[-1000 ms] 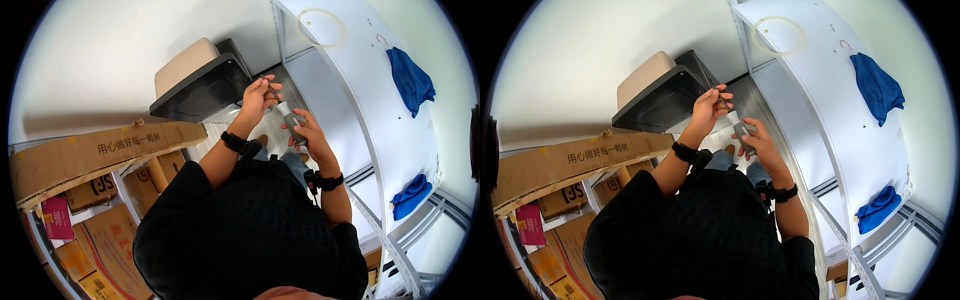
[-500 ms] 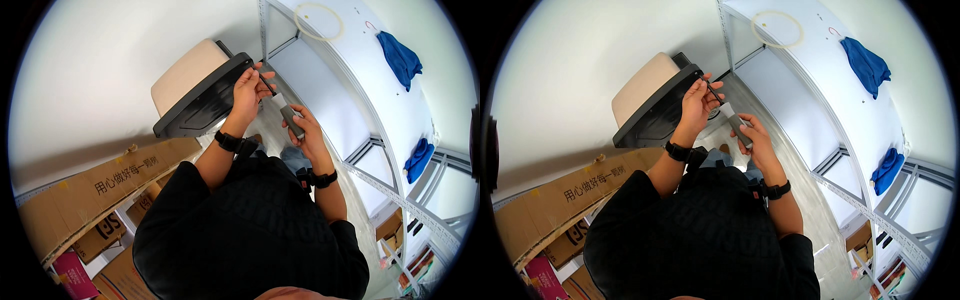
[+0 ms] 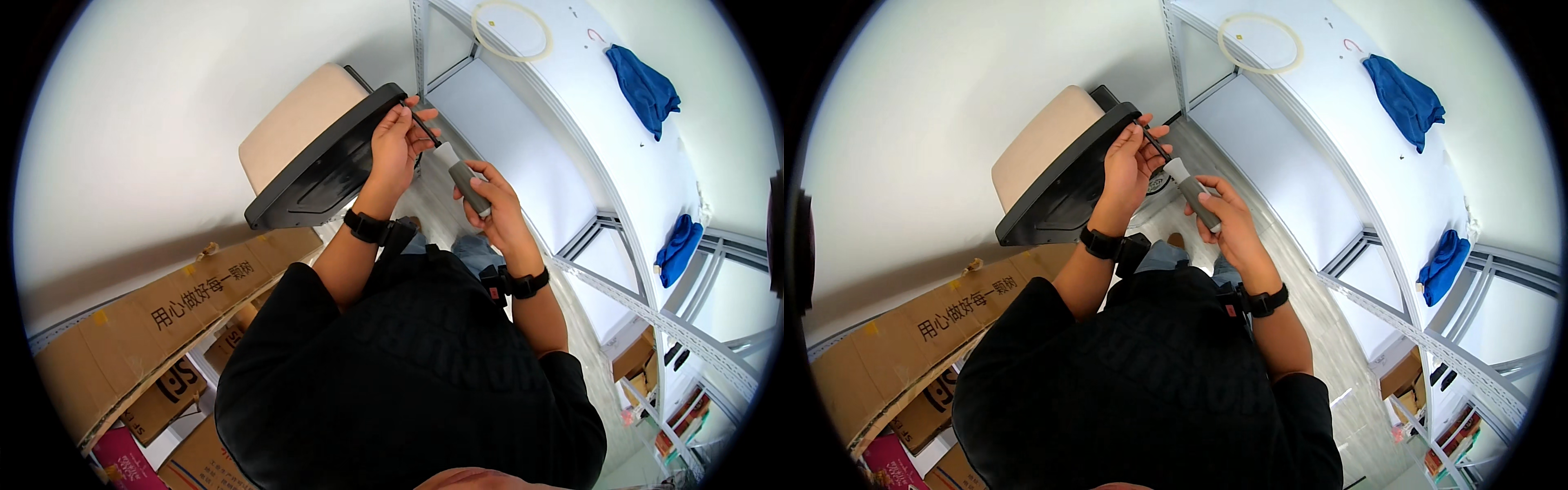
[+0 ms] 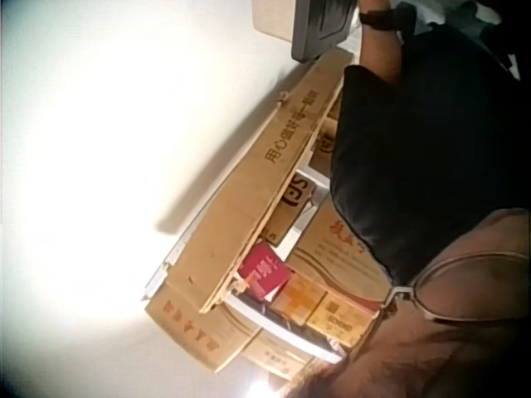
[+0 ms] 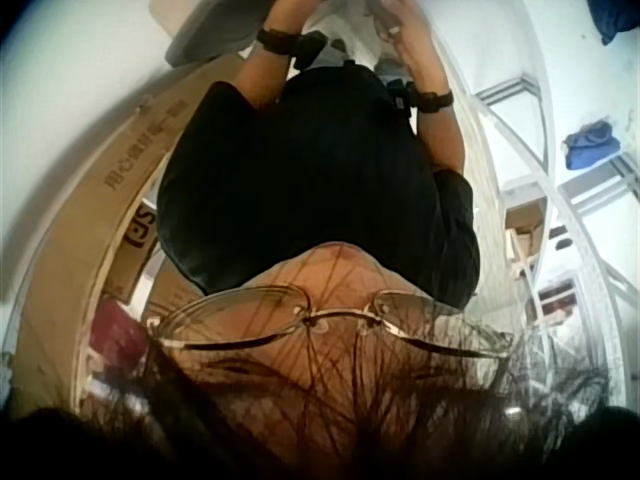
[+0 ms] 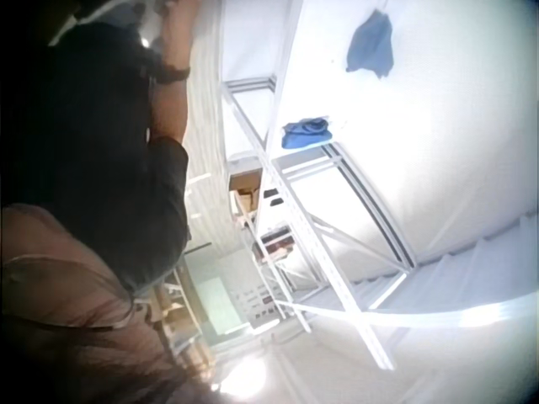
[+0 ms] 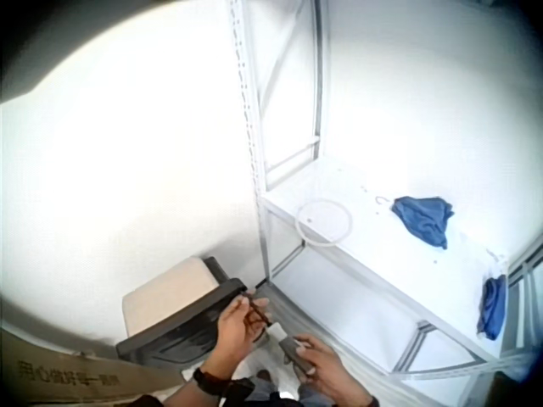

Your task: The person uses a screwdriver to fasten screws into the back panel of a small appliance. They repeatedly pick up screws from a white shelf and tighten them into the device, which is positioned on a lower shelf.

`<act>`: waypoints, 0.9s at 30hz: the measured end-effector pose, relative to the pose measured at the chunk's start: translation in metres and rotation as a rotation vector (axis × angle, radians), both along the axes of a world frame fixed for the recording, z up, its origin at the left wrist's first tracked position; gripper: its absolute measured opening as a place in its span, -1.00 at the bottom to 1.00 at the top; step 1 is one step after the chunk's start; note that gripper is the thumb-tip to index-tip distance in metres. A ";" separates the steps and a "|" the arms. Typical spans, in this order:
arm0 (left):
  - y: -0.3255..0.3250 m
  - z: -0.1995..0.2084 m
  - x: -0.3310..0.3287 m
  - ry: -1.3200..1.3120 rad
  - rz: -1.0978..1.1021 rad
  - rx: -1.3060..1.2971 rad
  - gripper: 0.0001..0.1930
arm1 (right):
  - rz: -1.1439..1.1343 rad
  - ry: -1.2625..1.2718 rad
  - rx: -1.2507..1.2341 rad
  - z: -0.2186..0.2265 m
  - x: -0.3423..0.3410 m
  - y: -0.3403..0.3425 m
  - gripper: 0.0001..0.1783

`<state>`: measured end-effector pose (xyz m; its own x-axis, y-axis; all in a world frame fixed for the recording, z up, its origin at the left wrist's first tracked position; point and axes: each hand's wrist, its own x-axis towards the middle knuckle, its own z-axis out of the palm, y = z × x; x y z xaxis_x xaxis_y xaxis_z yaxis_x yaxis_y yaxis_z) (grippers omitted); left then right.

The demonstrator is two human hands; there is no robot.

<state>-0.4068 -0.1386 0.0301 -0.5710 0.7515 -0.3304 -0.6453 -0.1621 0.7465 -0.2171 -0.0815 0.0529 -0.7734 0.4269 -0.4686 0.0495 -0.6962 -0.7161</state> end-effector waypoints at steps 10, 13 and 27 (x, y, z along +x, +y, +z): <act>0.000 -0.006 0.002 -0.015 0.016 -0.036 -0.84 | -0.030 -0.073 0.361 0.004 -0.011 -0.006 -0.51; 0.000 -0.010 0.000 -0.021 0.003 -0.064 -0.87 | -0.024 -0.062 0.439 -0.001 -0.011 -0.008 -0.50; -0.004 0.003 -0.004 -0.103 -0.024 0.012 -0.78 | 0.099 -0.024 -0.018 0.005 -0.015 0.003 -0.52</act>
